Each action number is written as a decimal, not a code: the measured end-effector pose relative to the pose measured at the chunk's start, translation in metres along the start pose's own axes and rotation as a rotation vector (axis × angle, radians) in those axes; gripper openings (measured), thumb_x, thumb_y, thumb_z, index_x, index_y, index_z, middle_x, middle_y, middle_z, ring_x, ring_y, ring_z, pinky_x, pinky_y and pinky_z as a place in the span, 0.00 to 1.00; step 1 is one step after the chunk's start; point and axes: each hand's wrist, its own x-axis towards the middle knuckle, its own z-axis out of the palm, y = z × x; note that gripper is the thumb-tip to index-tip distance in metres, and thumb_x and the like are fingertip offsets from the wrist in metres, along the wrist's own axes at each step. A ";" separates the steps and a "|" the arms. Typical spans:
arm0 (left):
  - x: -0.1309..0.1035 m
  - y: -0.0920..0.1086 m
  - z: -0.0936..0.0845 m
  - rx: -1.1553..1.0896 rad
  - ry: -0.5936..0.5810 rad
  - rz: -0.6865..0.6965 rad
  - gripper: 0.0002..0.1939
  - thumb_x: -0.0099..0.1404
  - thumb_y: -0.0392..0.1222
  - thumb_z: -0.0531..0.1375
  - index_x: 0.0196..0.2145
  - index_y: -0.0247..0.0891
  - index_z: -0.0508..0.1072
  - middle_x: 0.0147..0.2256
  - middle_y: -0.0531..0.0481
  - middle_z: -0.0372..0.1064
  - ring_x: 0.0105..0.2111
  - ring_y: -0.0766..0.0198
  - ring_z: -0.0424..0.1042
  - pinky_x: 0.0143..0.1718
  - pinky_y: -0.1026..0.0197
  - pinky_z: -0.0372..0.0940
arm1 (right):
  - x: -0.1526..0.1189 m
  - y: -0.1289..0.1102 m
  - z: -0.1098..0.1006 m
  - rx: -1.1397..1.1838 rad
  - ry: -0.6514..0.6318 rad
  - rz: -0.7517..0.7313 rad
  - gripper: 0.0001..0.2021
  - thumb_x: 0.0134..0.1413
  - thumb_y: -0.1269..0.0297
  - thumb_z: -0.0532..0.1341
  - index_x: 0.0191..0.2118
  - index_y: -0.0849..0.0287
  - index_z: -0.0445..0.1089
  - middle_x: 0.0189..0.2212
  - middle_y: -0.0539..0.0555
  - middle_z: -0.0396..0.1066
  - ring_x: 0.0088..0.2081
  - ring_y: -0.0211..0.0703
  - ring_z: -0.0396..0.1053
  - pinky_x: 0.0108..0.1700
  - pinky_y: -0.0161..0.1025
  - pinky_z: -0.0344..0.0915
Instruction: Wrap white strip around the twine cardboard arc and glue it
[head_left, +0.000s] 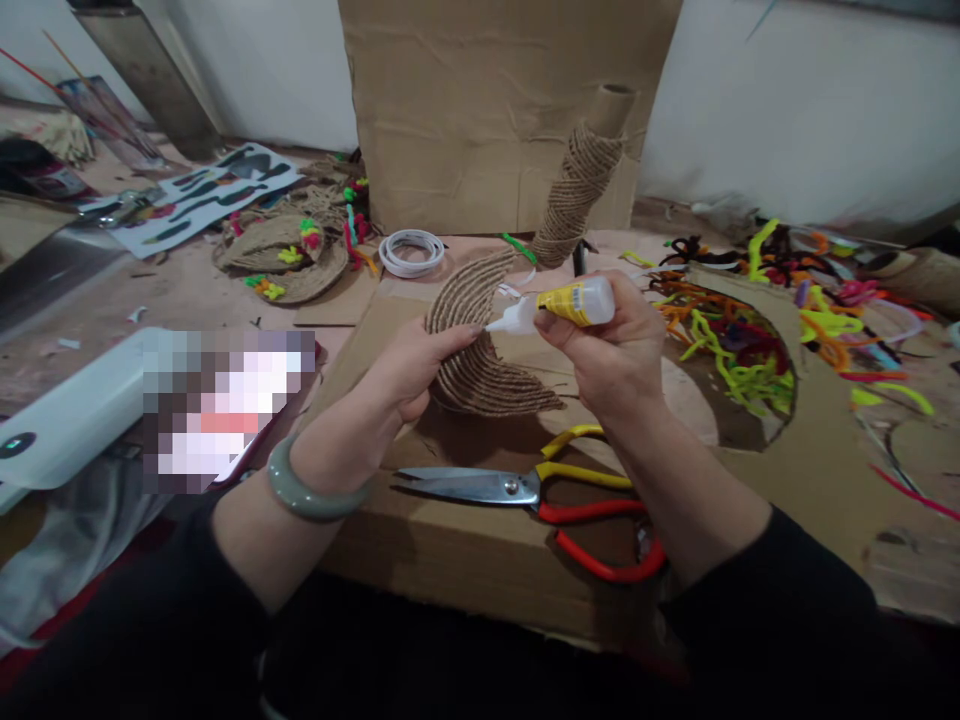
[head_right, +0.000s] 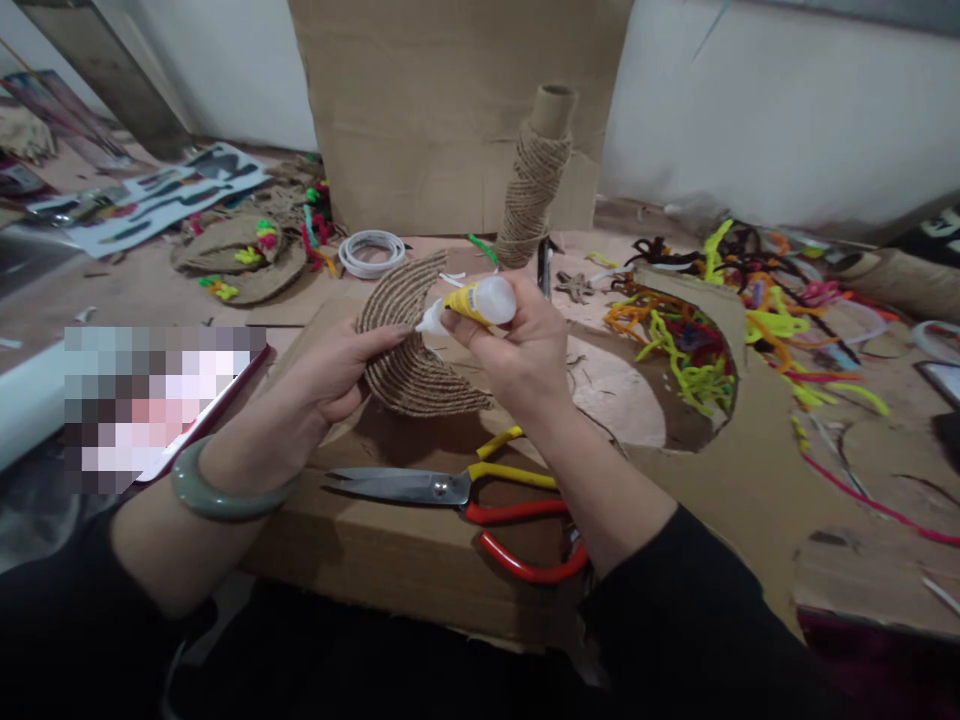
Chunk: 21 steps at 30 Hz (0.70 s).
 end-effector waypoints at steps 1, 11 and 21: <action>0.000 0.000 0.000 0.000 0.001 -0.001 0.10 0.52 0.35 0.66 0.34 0.32 0.76 0.32 0.45 0.77 0.31 0.61 0.76 0.37 0.59 0.70 | 0.000 0.000 0.000 -0.009 -0.005 -0.001 0.14 0.46 0.53 0.68 0.30 0.53 0.65 0.25 0.44 0.64 0.26 0.35 0.63 0.29 0.36 0.65; 0.000 0.000 0.000 0.011 0.003 -0.015 0.11 0.52 0.35 0.66 0.35 0.31 0.76 0.31 0.45 0.77 0.30 0.61 0.75 0.36 0.59 0.70 | 0.000 0.000 -0.001 -0.028 -0.002 0.006 0.13 0.46 0.56 0.69 0.30 0.54 0.65 0.24 0.44 0.65 0.26 0.35 0.63 0.29 0.36 0.64; -0.001 0.001 0.002 0.027 0.038 -0.018 0.12 0.51 0.33 0.65 0.36 0.33 0.76 0.32 0.46 0.77 0.31 0.61 0.76 0.37 0.59 0.70 | -0.004 -0.005 -0.007 -0.244 -0.087 -0.098 0.10 0.46 0.60 0.69 0.35 0.52 0.69 0.30 0.48 0.71 0.32 0.43 0.69 0.36 0.44 0.69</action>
